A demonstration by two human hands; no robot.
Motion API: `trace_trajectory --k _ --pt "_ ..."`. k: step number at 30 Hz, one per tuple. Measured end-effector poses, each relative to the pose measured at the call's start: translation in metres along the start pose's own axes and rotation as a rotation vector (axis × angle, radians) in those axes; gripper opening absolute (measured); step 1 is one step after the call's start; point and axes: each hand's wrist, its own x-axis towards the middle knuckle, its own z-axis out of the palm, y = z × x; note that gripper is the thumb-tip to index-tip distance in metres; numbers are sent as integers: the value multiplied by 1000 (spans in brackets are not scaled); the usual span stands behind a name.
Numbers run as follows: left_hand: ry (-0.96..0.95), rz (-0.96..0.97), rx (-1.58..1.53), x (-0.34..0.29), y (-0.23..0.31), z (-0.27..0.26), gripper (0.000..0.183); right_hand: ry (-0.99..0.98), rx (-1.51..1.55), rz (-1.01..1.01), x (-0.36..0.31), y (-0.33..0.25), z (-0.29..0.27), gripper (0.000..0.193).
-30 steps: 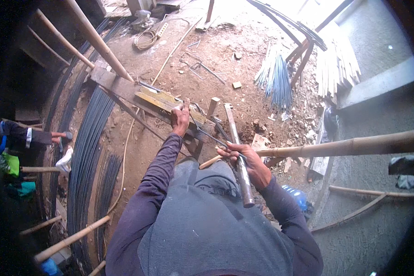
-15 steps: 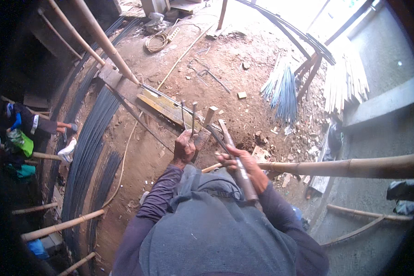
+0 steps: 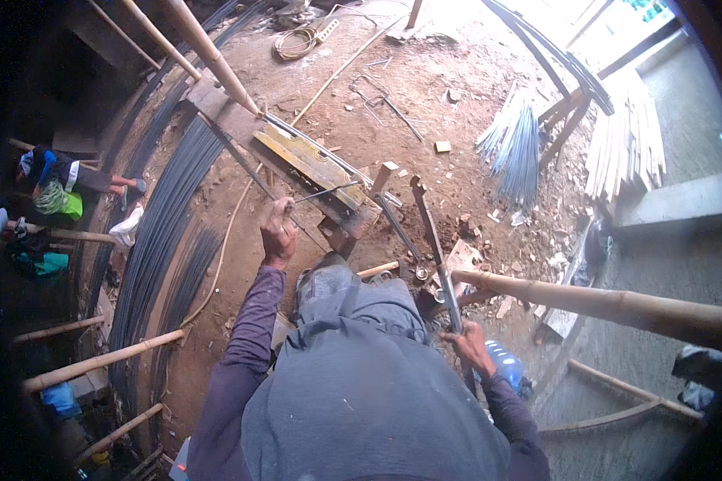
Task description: The person uses a manual rebar bender to bend steel rods into rectangular shapes. They repeatedly insert a rod, rotate the lever to bend it, and remove the finished piece.
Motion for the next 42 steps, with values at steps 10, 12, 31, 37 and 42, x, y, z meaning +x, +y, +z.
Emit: trace_trajectory --k 10,12,31,37,42 --pt "24 -98 -65 11 -16 3 21 -27 -169 -219 -7 24 16 29" --pt "78 -151 -110 9 -3 0 20 -42 -95 -231 -9 25 11 28" --pt "-889 547 469 42 73 -40 11 321 -38 -892 67 -130 -3 46" --pt "-890 667 206 22 66 -21 12 237 -110 -869 113 -151 33 39" --pt "-676 736 204 42 43 -25 15 82 -194 -681 123 -163 48 26"
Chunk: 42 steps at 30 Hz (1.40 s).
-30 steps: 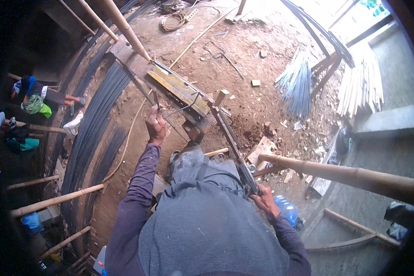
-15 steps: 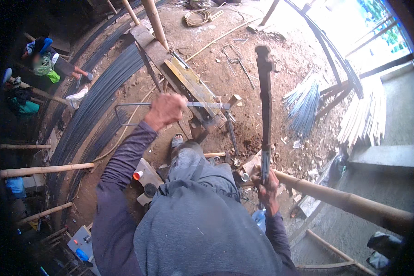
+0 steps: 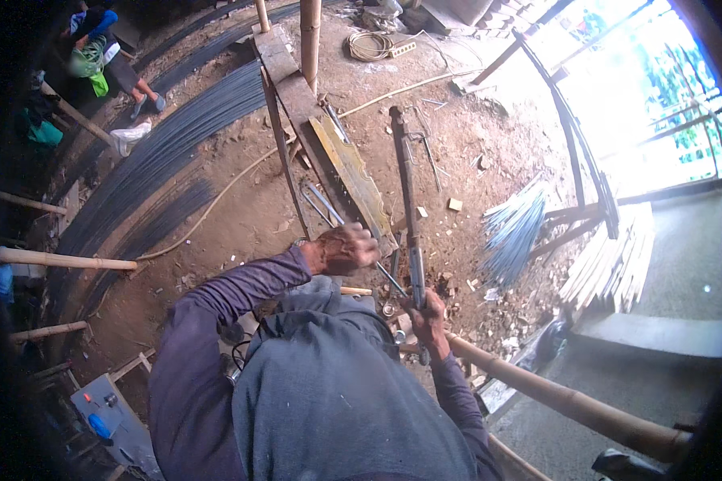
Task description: The person uses a manual rebar bender to bend steel rods into rectangular shapes. They repeatedly insert a rod, rotate the lever to bend it, and remove the finished piece.
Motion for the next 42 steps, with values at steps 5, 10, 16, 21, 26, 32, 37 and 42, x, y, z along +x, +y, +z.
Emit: trace_trajectory --k 5,10,16,21,26,32,37,42 --pt "1000 -709 -267 -43 -74 6 29 -55 -42 49 14 -15 7 24" --pt "578 -1196 -1166 -98 -137 64 51 -91 251 392 33 -24 17 27" --pt "671 -1081 -1252 -136 -169 156 48 -20 406 536 43 -3 31 29" --pt "504 -1374 -640 -134 -175 195 43 72 338 595 49 39 52 38" --pt "332 -1485 -570 -116 -177 193 46 111 418 601 50 90 80 34" --pt "226 -1548 -588 -114 -181 188 42 104 359 464 54 137 108 27" --pt "40 -1588 -651 -126 -204 216 38 103 61 255 58 144 101 29" --pt "159 -1395 -733 -147 -215 255 37 19 -205 328 40 157 81 26"
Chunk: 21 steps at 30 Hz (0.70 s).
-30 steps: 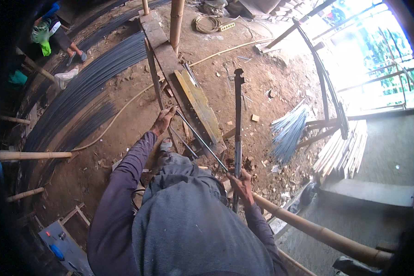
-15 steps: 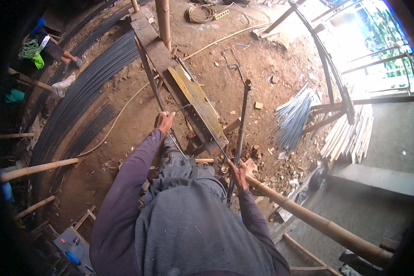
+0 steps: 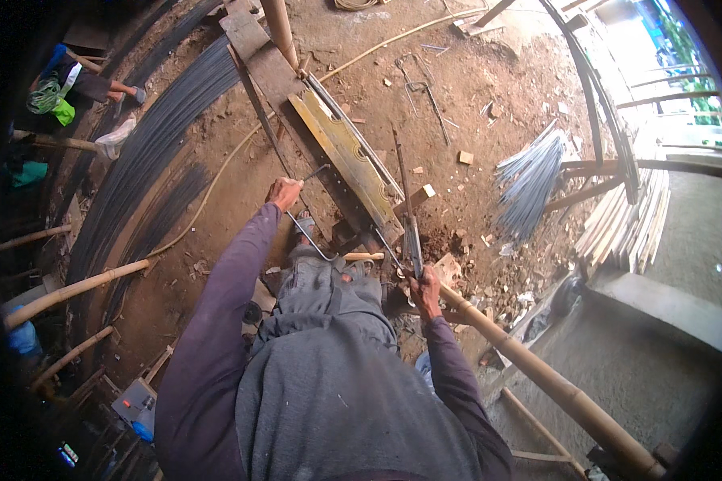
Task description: The person uses a manual rebar bender to bend steel rods into rectangular shapes. They repeatedly insert a rod, rotate the lever to bend it, and remove the finished piece.
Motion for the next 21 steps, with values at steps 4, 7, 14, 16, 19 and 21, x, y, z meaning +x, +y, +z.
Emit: trace_trajectory --k 4,7,14,16,19,21 --pt "-100 -214 53 14 11 5 45 56 -60 -130 -26 23 -40 33" --pt "-164 -275 235 19 49 3 45 49 -94 -136 -45 25 -78 32" --pt "-188 -446 -309 21 87 8 42 -143 -139 121 -31 29 -127 22" --pt "-194 -333 -342 25 75 10 39 -195 -81 75 -20 40 -140 21" --pt "-156 -205 -243 34 62 16 32 -191 -47 -52 11 64 -156 29" --pt "-159 -209 -113 37 59 20 31 -355 -567 -13 43 82 -178 34"
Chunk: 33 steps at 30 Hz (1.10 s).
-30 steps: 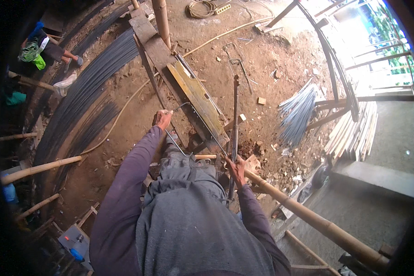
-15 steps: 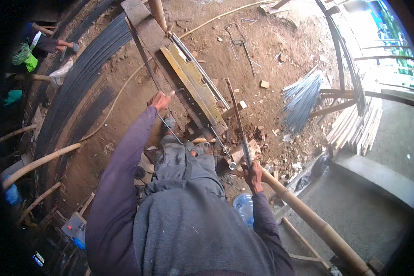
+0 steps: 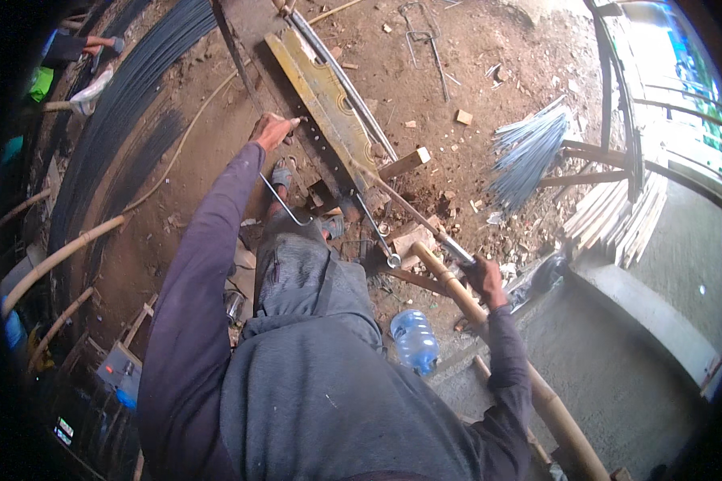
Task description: The person uses a manual rebar bender to bend steel rods into rectangular shapes. They repeatedly insert a rod, rotate the lever to bend it, and remove the finished piece.
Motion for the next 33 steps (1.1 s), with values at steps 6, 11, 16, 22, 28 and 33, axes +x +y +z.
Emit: trace_trajectory --k 6,11,16,22,28,33 --pt "5 -65 -284 -2 1 5 30 -111 -261 -251 75 46 -66 19" --pt "89 -51 -135 6 -8 9 43 -86 -362 -410 130 47 -96 21" --pt "166 -61 51 10 -13 15 54 -20 -356 -548 165 44 -101 21" --pt "199 -80 78 13 -19 18 53 -24 -302 -580 193 49 -98 28" --pt "172 -128 102 21 -22 18 54 -18 -278 -555 229 59 -80 29" --pt "244 -63 255 -6 -1 19 52 62 -291 -563 238 60 -62 27"
